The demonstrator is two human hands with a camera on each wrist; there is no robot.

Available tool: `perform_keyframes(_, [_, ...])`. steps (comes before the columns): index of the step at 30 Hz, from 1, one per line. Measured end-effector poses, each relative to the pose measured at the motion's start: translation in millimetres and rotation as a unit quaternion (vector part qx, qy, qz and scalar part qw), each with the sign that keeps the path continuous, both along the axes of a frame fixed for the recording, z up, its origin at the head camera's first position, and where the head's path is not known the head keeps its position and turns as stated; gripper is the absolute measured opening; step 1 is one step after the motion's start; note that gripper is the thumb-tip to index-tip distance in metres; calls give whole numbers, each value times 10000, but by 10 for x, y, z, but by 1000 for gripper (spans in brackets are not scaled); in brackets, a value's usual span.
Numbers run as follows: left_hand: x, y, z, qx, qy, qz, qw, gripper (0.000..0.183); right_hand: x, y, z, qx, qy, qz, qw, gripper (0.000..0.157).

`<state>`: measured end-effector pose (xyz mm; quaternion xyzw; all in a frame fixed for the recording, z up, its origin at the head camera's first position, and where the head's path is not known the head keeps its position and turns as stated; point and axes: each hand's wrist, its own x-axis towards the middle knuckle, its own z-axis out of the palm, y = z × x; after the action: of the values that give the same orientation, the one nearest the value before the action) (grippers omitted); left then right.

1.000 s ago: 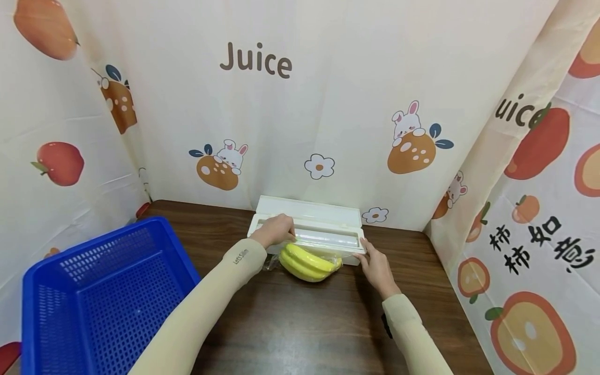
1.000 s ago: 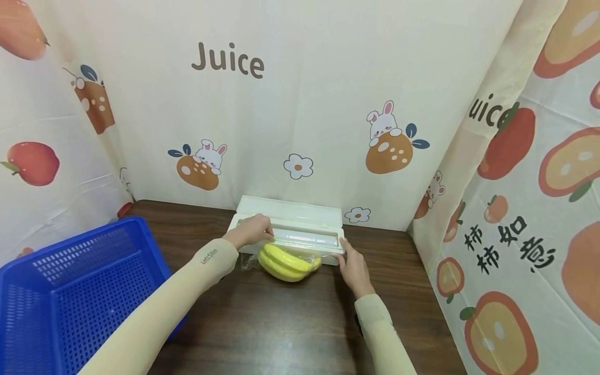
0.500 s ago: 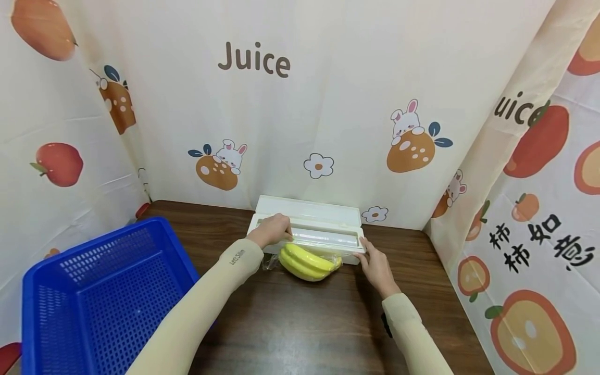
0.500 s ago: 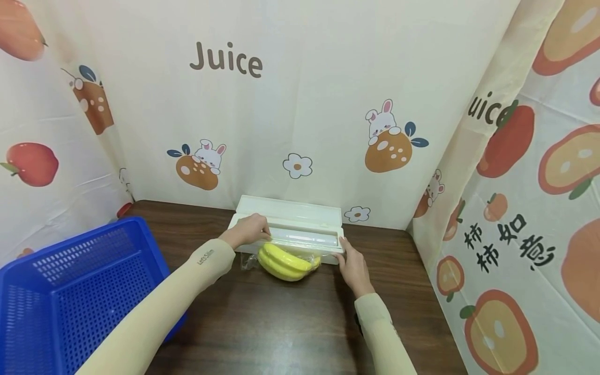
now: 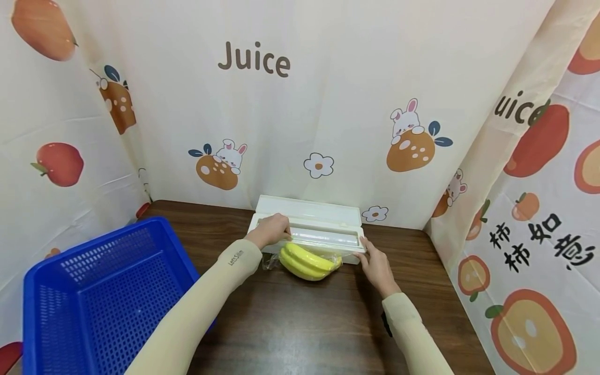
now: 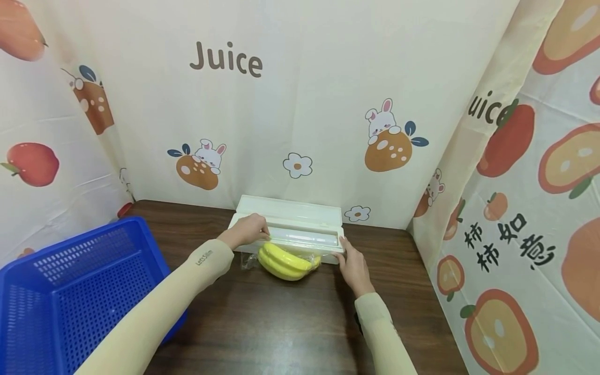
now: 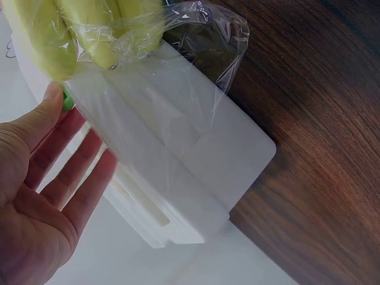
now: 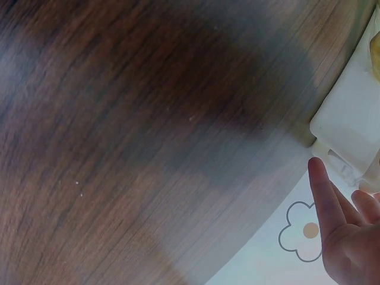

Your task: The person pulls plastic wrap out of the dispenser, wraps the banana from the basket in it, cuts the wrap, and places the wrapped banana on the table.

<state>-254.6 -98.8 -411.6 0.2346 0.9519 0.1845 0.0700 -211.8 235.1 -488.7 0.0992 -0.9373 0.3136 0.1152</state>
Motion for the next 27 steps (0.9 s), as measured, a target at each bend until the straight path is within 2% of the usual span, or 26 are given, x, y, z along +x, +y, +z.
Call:
perform_keyframes(10, [21,-29,17,-205,100,113,9997,10,25,-14,7,45,182,-4,9998,56])
perform_keyframes(18, [25,-64,33,-410,229,38,9989,10,15,-14,32,41,-132,-39,9999,57])
perform_keyframes(27, [23,-161,23,-286,198,-32,9994,9,11,-6,32,51,-158,-51,9998,57])
